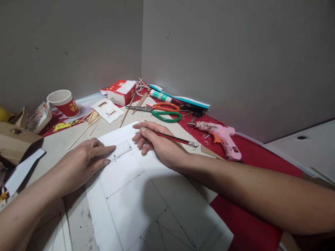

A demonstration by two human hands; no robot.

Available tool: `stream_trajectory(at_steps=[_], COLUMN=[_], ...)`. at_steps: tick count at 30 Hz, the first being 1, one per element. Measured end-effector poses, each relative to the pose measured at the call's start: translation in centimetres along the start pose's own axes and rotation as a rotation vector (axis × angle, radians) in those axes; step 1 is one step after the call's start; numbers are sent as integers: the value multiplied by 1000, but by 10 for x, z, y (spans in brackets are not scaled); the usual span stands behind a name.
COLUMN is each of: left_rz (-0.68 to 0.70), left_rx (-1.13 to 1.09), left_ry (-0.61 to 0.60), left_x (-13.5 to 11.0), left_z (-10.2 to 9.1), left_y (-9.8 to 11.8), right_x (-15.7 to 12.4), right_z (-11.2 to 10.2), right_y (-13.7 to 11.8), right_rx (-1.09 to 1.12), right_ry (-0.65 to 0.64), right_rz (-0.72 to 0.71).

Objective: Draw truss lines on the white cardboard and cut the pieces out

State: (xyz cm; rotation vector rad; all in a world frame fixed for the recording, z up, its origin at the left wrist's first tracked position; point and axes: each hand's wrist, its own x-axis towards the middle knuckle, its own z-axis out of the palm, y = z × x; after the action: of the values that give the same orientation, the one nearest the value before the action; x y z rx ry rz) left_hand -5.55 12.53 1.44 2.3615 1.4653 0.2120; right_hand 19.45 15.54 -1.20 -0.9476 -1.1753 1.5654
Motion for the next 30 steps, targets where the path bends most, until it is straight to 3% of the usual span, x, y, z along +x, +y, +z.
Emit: stream_trajectory(at_steps=[5,30], left_rz=[-26,-37], left_rx=[-30,-68], left_ry=[-50,-69], left_x=[1,0], left_z=[-6,-5], left_y=[1,1], right_x=[0,-2], right_z=[0,-1], right_y=[-1,2], right_rx=[-12,-44], right_ry=[0,-49], right_rz=[1,-60])
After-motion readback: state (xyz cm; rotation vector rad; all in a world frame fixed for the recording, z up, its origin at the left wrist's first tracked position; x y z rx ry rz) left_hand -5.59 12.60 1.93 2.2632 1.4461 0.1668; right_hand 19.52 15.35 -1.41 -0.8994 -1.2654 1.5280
